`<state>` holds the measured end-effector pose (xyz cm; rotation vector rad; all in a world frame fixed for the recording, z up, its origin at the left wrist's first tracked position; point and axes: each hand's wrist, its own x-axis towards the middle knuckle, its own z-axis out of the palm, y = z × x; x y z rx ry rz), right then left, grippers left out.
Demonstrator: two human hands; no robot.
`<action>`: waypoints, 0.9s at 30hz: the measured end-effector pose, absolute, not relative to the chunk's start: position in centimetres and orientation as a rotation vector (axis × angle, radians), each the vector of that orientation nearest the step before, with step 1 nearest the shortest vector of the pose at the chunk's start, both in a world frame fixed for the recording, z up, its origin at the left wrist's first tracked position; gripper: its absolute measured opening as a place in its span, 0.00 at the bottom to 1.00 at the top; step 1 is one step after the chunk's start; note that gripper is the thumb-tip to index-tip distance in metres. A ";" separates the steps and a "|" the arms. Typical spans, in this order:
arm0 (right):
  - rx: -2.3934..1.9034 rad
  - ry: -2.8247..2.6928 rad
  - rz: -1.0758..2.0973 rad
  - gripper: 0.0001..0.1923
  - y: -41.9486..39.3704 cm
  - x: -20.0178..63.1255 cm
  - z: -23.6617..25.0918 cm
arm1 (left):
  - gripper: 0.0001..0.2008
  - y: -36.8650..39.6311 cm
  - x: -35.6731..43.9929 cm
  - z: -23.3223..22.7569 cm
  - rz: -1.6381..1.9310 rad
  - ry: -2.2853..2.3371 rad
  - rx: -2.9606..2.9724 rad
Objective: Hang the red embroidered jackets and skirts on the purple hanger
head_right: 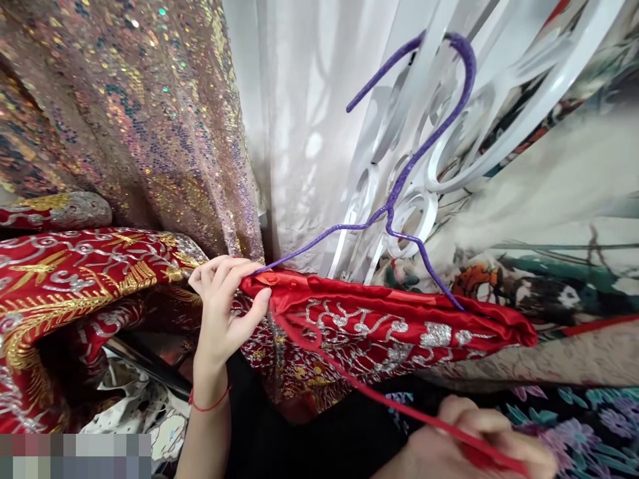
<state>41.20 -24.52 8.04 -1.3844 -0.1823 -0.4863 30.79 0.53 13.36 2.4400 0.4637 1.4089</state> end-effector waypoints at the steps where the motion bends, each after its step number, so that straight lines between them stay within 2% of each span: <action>1: -1.379 -0.222 -0.565 0.30 -23.7 41.0 8.3 | 0.09 0.5 30.8 13.4 1.409 0.462 2.436; 3: -1.354 -0.348 -0.711 0.27 -21.6 40.2 8.9 | 0.11 0.5 30.9 13.3 1.408 0.451 2.429; 4: -1.407 -0.424 -0.666 0.22 -20.4 39.8 9.3 | 0.11 0.5 30.9 13.3 1.404 0.437 2.430; 7: -1.576 -0.614 -0.281 0.08 -16.7 38.1 10.4 | 0.14 0.6 30.9 13.2 1.371 0.399 2.446; 9: -1.553 -0.688 -0.046 0.09 -14.3 37.1 11.0 | 0.15 0.7 30.6 13.4 1.303 0.394 2.479; 13: -1.308 -0.605 0.226 0.20 -11.0 35.8 11.3 | 0.18 0.9 29.4 13.9 1.157 0.368 2.550; 18: -0.986 -0.479 0.483 0.10 -10.3 35.7 11.1 | 0.24 1.0 28.4 13.8 1.120 0.308 2.610; 20: -0.895 -0.502 0.587 0.10 -10.8 35.9 11.2 | 0.27 1.1 28.2 13.7 1.101 0.294 2.619; 23: -0.801 -0.559 0.661 0.14 -12.3 36.2 11.6 | 0.32 1.4 28.2 13.6 1.071 0.265 2.614; 27: -0.693 -0.612 0.605 0.22 -15.0 37.1 11.9 | 0.37 2.1 28.3 13.6 1.046 0.210 2.593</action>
